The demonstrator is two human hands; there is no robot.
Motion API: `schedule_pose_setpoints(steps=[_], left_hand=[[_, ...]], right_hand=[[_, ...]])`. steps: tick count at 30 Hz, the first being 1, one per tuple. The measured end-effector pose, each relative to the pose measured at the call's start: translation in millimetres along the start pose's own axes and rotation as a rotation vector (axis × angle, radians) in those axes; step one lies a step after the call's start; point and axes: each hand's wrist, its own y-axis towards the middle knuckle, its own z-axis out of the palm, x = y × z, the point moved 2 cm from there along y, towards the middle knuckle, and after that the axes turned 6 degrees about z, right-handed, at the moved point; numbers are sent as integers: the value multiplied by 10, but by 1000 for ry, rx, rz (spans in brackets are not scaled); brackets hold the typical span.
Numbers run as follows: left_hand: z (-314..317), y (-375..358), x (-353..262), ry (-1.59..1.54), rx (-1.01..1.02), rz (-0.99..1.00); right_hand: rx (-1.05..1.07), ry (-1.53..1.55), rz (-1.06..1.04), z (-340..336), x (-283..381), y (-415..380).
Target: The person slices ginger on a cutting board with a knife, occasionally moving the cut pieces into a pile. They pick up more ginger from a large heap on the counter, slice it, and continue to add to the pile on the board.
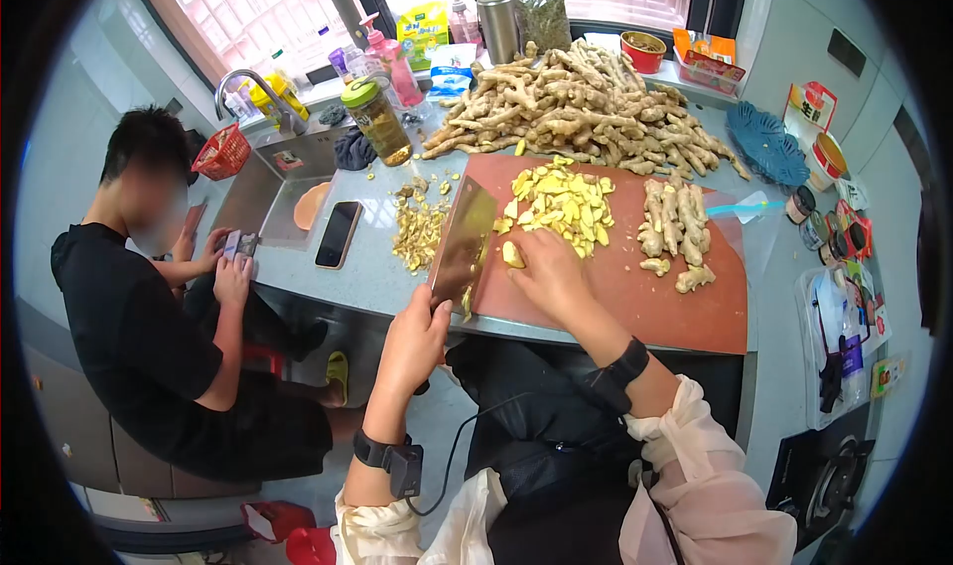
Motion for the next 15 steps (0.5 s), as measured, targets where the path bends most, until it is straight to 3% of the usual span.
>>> schedule_pose_setpoints(steps=[2,5,9,15], left_hand=[[11,10,-10,-6,10,20],[-30,-32,-51,21,-7,10],[-83,-49,11,38,-24,11],[-80,-61,0,37,-28,-1]], right_hand=[[-164,-93,-111,25,67,1],[-181,-105,-127,118,42,52],[-118,41,19,211,88,100],[3,-119,81,101,103,42]])
